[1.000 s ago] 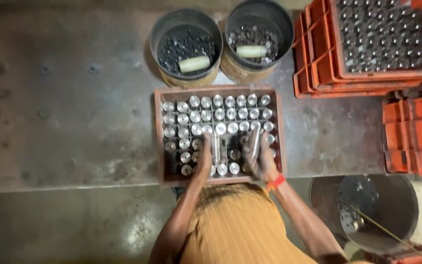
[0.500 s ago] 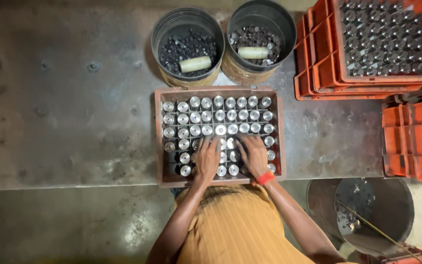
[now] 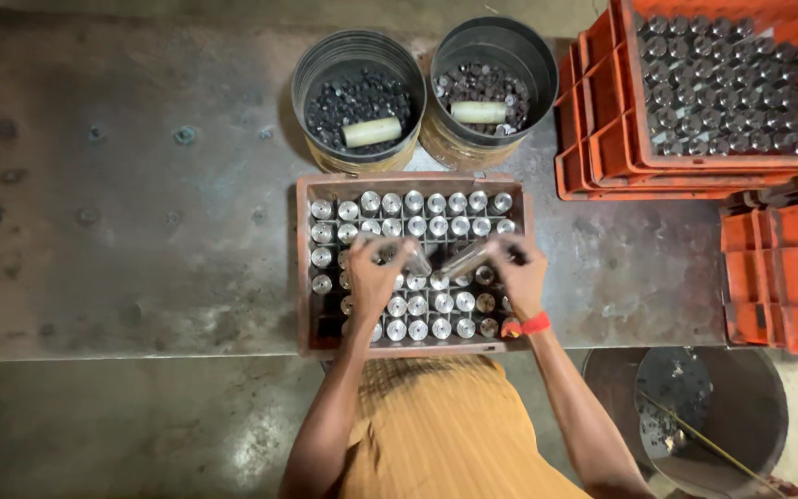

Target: The person places small aluminum candle cups one at a time into the cells of a grid tray on a metal workbench, occasionally using a white cylindrical tool to press the cups down into the tray. Buckets of dark cups and orange crates of cups sit nearby on the bench.

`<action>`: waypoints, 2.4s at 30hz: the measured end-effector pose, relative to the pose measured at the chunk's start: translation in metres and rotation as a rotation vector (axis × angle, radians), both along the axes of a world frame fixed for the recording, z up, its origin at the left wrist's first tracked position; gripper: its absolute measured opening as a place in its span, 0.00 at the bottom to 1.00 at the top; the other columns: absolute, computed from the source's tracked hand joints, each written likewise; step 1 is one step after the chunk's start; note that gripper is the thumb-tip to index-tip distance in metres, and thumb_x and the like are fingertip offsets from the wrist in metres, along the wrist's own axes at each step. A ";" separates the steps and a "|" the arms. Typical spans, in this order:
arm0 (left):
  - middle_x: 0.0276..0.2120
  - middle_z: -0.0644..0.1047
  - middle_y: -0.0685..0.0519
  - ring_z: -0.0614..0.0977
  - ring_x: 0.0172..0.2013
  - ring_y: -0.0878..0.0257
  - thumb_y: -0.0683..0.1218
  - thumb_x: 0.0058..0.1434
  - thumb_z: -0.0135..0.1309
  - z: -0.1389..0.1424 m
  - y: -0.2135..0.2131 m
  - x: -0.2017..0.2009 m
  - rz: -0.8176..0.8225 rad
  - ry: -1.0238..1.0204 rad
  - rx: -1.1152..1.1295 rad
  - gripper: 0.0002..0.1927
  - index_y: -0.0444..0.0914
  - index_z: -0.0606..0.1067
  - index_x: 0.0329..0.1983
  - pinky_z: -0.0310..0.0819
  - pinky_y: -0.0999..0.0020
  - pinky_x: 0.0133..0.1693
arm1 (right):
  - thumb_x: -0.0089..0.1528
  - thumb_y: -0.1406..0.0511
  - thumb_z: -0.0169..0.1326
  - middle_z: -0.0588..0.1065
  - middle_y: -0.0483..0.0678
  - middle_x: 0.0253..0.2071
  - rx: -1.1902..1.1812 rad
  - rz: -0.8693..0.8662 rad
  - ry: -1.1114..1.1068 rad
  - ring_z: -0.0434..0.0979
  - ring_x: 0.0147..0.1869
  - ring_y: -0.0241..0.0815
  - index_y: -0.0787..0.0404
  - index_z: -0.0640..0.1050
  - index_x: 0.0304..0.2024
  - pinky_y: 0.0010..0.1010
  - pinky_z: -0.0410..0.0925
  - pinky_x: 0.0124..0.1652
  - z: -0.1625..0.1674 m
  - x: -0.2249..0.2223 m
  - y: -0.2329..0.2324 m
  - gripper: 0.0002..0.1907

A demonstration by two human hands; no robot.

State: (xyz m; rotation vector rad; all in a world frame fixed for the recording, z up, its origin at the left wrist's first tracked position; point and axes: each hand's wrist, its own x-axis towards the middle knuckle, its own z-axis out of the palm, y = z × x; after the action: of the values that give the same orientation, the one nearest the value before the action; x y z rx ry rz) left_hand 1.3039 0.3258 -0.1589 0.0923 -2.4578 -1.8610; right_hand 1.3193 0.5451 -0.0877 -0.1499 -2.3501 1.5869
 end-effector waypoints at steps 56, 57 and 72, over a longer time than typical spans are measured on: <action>0.46 0.82 0.43 0.86 0.37 0.51 0.44 0.67 0.57 0.036 0.022 -0.041 0.008 0.252 -0.456 0.13 0.40 0.81 0.54 0.83 0.61 0.34 | 0.63 0.67 0.56 0.79 0.57 0.46 0.529 0.173 0.127 0.78 0.49 0.61 0.63 0.80 0.50 0.45 0.71 0.50 0.029 -0.036 -0.057 0.13; 0.48 0.81 0.40 0.85 0.37 0.51 0.46 0.66 0.58 0.042 0.023 -0.050 0.039 0.239 -0.534 0.14 0.40 0.81 0.53 0.82 0.62 0.31 | 0.64 0.66 0.57 0.79 0.58 0.45 0.549 0.148 0.102 0.78 0.48 0.61 0.63 0.80 0.49 0.46 0.70 0.49 0.033 -0.045 -0.059 0.12; 0.43 0.78 0.47 0.81 0.44 0.53 0.59 0.57 0.65 0.068 0.019 -0.087 -0.020 0.167 -0.532 0.21 0.39 0.84 0.43 0.79 0.57 0.44 | 0.58 0.58 0.65 0.80 0.56 0.39 0.471 0.244 0.235 0.76 0.50 0.59 0.60 0.84 0.38 0.48 0.68 0.52 0.061 -0.090 -0.043 0.12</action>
State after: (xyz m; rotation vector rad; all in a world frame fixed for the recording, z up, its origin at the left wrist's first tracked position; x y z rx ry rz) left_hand 1.2172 0.3449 -0.0913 -0.1073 -2.7337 -1.1069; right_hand 1.2292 0.5018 -0.0269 0.4158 -2.5400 1.0242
